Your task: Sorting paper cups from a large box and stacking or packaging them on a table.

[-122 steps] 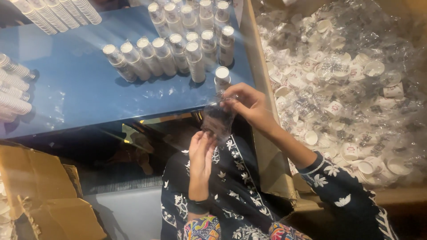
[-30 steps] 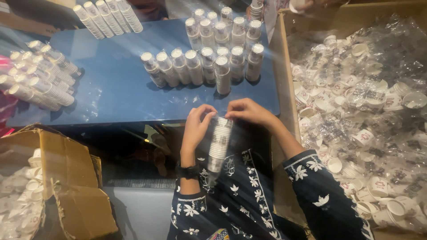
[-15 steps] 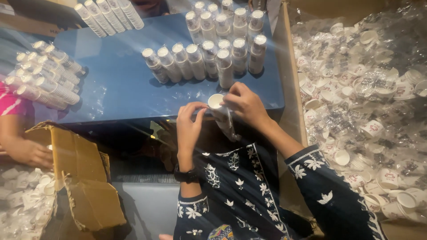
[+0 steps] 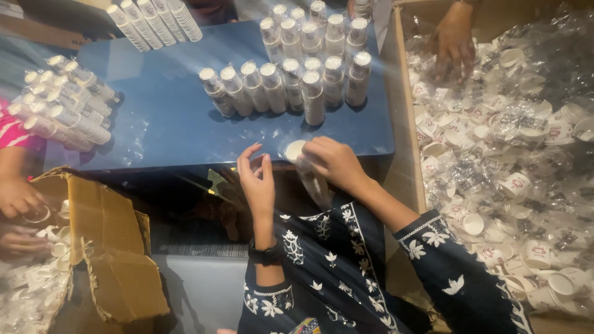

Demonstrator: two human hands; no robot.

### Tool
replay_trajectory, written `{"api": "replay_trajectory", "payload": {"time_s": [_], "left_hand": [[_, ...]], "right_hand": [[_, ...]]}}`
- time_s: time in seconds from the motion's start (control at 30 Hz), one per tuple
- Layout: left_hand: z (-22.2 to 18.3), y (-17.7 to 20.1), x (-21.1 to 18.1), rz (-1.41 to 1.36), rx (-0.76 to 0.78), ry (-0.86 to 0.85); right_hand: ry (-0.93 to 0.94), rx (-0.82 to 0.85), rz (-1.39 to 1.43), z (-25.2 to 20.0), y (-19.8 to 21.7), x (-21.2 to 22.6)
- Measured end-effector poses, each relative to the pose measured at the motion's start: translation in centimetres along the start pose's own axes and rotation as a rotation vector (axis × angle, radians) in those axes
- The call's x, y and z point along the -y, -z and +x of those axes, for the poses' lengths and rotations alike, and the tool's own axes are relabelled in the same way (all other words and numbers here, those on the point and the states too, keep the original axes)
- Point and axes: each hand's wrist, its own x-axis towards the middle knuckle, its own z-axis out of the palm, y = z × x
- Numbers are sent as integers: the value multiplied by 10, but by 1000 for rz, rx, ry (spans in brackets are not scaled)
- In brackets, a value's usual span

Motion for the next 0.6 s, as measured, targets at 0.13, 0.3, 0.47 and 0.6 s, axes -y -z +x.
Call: {"api": "replay_trajectory", "payload": {"time_s": [0.13, 0.3, 0.47, 0.6], "left_hand": [[-6, -2, 30, -32, 58, -34], [-8, -7, 47, -13, 179, -99], [-10, -26, 46, -52, 555, 78], [2, -45, 43, -192, 509, 128]], "right_hand": [[-104, 82, 78, 1, -1, -4], [-108, 70, 182, 0, 1, -12], [-47, 8, 341, -2, -2, -10], [-169, -25, 416, 0, 7, -8]]}}
